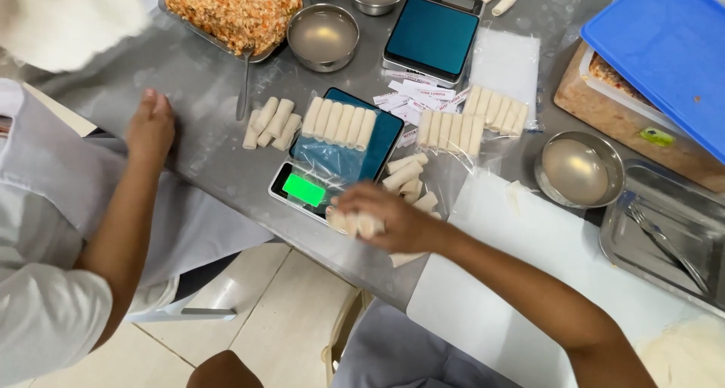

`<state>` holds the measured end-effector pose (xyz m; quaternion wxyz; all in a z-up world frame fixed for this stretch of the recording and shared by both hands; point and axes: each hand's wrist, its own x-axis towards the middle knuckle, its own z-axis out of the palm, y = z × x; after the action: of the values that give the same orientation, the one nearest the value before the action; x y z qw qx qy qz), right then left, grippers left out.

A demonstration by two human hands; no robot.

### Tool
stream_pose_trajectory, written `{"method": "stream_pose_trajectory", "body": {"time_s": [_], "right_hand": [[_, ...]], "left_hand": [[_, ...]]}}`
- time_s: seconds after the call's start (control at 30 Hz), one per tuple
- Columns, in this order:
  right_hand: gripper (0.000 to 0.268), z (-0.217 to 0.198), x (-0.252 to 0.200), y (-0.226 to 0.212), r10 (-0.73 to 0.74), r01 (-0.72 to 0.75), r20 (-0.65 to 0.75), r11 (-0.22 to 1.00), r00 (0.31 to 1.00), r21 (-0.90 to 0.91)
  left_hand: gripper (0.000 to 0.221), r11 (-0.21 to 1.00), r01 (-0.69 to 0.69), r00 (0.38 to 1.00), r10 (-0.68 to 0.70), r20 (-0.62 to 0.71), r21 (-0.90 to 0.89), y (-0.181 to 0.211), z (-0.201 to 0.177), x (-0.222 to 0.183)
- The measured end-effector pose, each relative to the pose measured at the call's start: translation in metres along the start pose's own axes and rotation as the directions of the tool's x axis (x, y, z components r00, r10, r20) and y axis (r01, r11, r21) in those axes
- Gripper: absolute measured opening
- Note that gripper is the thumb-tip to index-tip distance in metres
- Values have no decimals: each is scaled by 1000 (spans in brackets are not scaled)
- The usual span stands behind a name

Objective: The person wraps prepared spring rolls into clear plastic bags, placing them on a digital scale for weighing and then into a larger pile.

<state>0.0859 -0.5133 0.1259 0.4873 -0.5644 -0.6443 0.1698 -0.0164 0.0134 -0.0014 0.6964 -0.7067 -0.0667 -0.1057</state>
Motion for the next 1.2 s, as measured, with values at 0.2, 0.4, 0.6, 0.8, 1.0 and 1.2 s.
{"method": "stream_pose_trajectory", "body": {"time_s": [0.2,0.4,0.6,0.8,1.0,1.2], "right_hand": [[42,-11,61,55,237,-259,-153,954,959,-150],[46,-10,72,103,453,-403,-40,746,891,-531],[44,-41,71,77,442,-385,-37,735,896,-559],[58,-60,83,84,438,-473,-180,801,881,-367],[65,-51,80,83,379,-374,-122,715,917,-591],[73,-55,53,84,267,-287,-133,698,954,-656]], "left_hand": [[41,885,-434,895,402,195,167,71,53,-5],[37,669,-687,720,574,390,284,-12,-14,0],[30,784,-620,742,576,342,27,-44,-32,11],[30,829,-511,773,559,301,-227,11,5,-19],[23,571,-778,627,684,374,260,-26,-121,-95],[30,-505,-704,358,355,863,500,-97,-421,-61]]}}
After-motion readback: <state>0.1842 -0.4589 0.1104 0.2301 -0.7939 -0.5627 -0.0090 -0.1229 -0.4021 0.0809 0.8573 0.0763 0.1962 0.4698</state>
